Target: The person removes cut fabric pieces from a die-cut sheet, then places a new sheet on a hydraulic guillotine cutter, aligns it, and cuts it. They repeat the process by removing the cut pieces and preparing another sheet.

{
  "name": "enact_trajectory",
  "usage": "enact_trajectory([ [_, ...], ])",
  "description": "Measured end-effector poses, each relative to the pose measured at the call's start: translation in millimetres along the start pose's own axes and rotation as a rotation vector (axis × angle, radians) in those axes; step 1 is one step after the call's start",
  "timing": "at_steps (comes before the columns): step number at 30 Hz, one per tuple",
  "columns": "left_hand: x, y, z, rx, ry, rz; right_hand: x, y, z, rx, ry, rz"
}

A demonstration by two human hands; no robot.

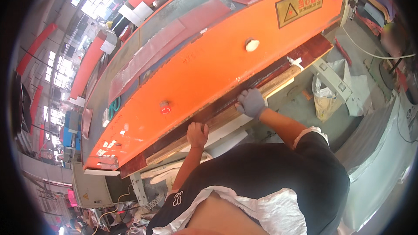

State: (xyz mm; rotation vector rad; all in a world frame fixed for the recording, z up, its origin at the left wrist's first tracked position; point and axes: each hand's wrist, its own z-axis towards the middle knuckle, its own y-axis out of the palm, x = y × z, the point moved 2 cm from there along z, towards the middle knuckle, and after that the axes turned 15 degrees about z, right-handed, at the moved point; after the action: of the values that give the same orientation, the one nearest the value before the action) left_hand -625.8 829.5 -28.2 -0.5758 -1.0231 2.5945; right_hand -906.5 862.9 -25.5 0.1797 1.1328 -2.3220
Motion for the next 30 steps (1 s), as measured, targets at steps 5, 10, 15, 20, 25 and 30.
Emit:
enact_trajectory([
  [5,-0.7,-14.6,-4.2,-0.187,0.017,-0.062,1.2,-3.0,1.7,0.03,-0.014,0.013],
  [10,1.6,-26.5,-0.5,-0.22,-0.039,-0.13,-2.5,-15.4,-1.5,-0.067,0.046,-0.014],
  [15,-2.4,-40.8,10.3,-0.239,-0.103,-0.153,-6.0,-23.1,21.4,-0.164,0.14,0.049],
  [20,21.7,-70.4,18.5,-0.295,-0.089,-0.129,-3.3,-46.4,8.3,-0.013,0.041,0.121],
  [25,65.7,-125.0,-20.9,-0.461,-0.021,-0.094,-29.0,-87.1,-63.6,0.154,-0.044,0.134],
  [30,95.3,-170.6,-79.0,-0.403,0.046,-0.203,-69.9,-117.3,-128.9,0.176,0.022,0.141],
])
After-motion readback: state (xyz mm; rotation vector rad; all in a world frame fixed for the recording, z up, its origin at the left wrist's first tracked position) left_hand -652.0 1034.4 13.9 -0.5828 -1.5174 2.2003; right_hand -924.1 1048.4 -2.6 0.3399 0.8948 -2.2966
